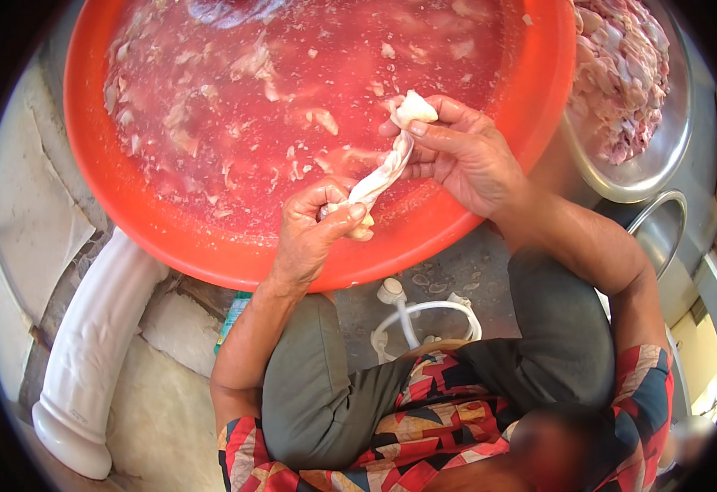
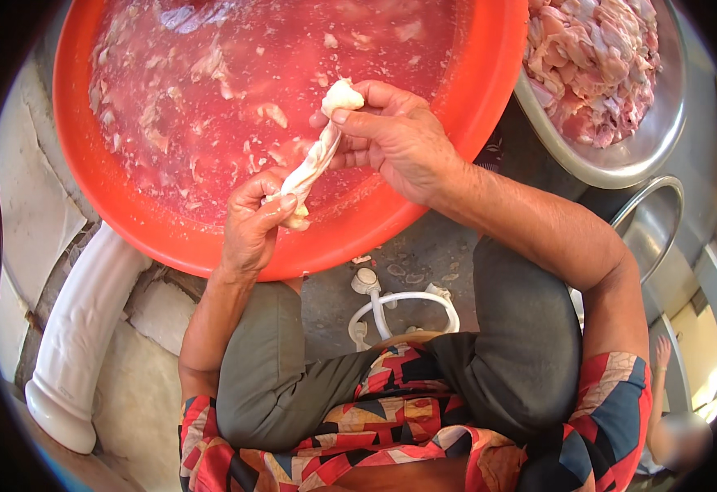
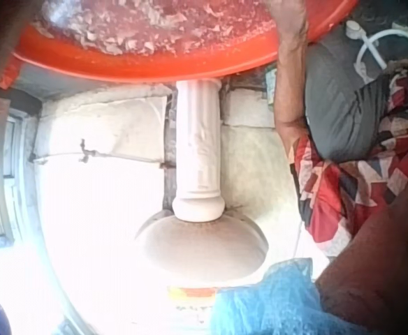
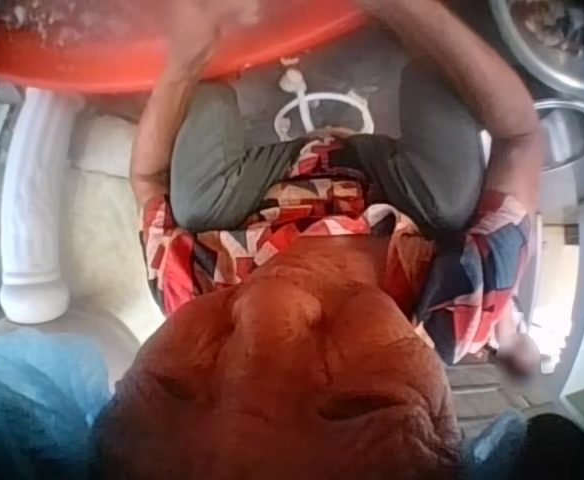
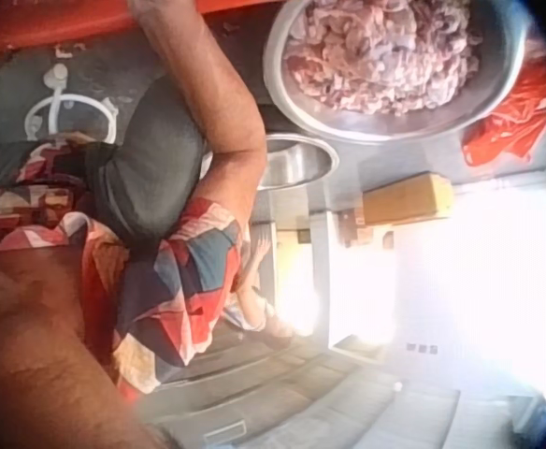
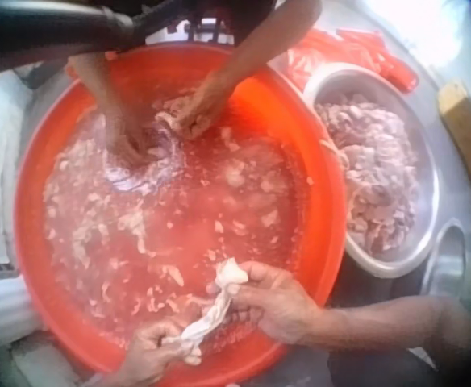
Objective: The person sits cross-legged and repeatedly picks pieces of raw meat from a red basin of water, rinses them by hand, and places them into a nearby metal bowl. The person continues this process for the duration of the clip.
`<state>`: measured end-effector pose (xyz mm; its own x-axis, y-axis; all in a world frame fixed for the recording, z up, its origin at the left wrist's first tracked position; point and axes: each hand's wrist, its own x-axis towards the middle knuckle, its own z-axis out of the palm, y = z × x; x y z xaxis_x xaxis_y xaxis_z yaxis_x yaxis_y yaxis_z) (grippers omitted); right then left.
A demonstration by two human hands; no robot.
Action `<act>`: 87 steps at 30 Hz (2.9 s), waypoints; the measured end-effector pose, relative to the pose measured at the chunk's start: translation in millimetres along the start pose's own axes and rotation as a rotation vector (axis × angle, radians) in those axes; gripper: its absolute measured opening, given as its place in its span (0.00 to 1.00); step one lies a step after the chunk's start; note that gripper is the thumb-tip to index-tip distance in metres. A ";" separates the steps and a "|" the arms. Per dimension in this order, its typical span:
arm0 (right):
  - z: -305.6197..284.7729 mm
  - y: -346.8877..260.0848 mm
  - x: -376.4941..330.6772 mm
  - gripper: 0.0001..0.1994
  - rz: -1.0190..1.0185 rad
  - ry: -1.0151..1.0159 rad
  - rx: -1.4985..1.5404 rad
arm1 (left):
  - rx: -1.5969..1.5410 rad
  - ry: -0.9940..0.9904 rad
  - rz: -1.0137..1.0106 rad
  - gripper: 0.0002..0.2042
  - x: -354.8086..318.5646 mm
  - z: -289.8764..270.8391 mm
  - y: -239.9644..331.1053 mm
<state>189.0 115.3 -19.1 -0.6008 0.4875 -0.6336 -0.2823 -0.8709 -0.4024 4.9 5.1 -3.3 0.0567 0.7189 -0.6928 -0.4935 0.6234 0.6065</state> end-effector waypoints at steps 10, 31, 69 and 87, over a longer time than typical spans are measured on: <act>1.1 3.6 0.9 0.10 0.015 0.130 -0.116 | -0.089 -0.048 -0.026 0.01 -1.0 -3.8 1.4; 6.0 8.0 2.1 0.09 0.033 0.115 -0.329 | -0.181 -0.182 -0.022 0.04 -10.3 -3.1 7.8; -18.7 -94.2 -85.6 0.15 -0.412 -0.020 -0.673 | 1.386 0.108 0.757 0.14 20.1 -22.9 -0.5; -28.3 -101.1 -61.2 0.13 -1.010 0.164 -1.883 | 0.363 -0.091 -0.131 0.07 50.4 -21.3 4.4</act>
<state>275.4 175.3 41.7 -0.6778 0.7155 0.1695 0.5687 0.6562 -0.4959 -12.9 37.5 -43.9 0.1833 0.6400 -0.7462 -0.1390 0.7683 0.6248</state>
